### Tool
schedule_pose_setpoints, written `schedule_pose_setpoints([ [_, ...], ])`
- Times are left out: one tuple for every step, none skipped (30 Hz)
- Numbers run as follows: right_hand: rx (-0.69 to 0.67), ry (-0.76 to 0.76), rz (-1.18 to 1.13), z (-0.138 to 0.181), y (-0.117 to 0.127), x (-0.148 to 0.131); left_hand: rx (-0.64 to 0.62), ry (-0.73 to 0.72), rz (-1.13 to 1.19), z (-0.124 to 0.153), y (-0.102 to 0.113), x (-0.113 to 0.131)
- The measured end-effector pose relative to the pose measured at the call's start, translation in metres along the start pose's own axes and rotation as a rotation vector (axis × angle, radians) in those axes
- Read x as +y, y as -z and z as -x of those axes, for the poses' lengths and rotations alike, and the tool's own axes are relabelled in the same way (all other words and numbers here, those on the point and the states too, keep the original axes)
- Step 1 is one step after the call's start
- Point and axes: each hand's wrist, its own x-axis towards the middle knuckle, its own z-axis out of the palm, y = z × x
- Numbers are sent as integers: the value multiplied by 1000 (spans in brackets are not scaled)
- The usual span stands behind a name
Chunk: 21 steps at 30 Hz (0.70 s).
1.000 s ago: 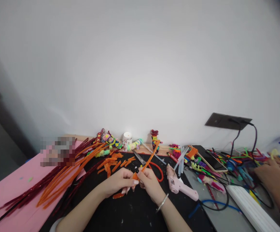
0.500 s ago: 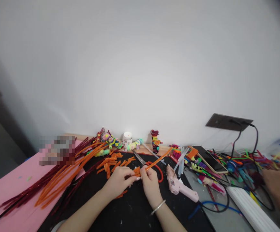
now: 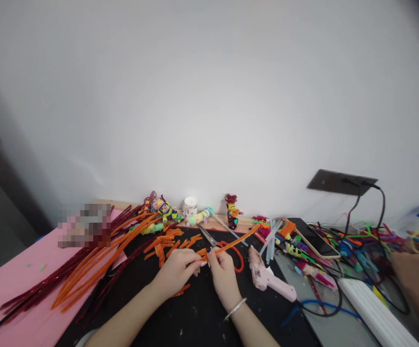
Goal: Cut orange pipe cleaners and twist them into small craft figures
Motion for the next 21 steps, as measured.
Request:
schedule_pose_setpoints([
  [-3, -2, -3, 0, 0, 0, -7, -9, -6, 0, 0, 0],
  [-7, -4, -5, -1, 1, 1, -17, -17, -10, 0, 0, 0],
  [-10, -6, -5, -1, 1, 2, -26, -23, -12, 0, 0, 0],
  [-9, -8, -2, -2, 2, 4, -34, -23, -13, -1, 1, 0],
  [-2, -11, 1, -2, 3, 5, -37, -19, -16, -1, 1, 0],
  [10, -14, 4, -3, 3, 7, -30, -8, -20, -1, 3, 1],
  [24, -16, 7, -3, 4, 8, -11, 11, -25, -2, 4, 1],
  [34, -17, 6, -3, 5, 9, 23, 38, -26, -2, 6, 1],
  [34, -15, 6, -3, 6, 9, 69, 71, -16, -3, 8, 2],
  [19, -12, 6, -3, 7, 8, 107, 101, 7, -4, 9, 2],
  [-9, -4, 8, -3, 8, 7, 126, 119, 42, -5, 11, 2],
  [-43, 7, 13, -3, 8, 5, 116, 120, 83, -5, 12, 1],
  [-77, 19, 19, -3, 9, 3, 83, 108, 123, -6, 12, 1],
  [-104, 30, 25, -3, 9, 1, 39, 94, 156, -7, 11, 0],
  [-125, 37, 28, -3, 9, -1, -6, 87, 180, -7, 10, -1],
  [-142, 39, 30, -3, 9, -2, -40, 95, 198, -7, 9, -2],
  [-159, 39, 32, -3, 9, -2, -62, 120, 213, -6, 8, -4],
  [-176, 36, 34, -4, 9, -2, -77, 156, 232, -6, 6, -5],
  [-187, 33, 37, -4, 9, -2, -90, 191, 253, -6, 5, -6],
  [-188, 29, 40, -5, 9, 0, -102, 215, 271, -5, 5, -6],
  [-177, 27, 43, -5, 9, 2, -106, 229, 277, -5, 5, -6],
])
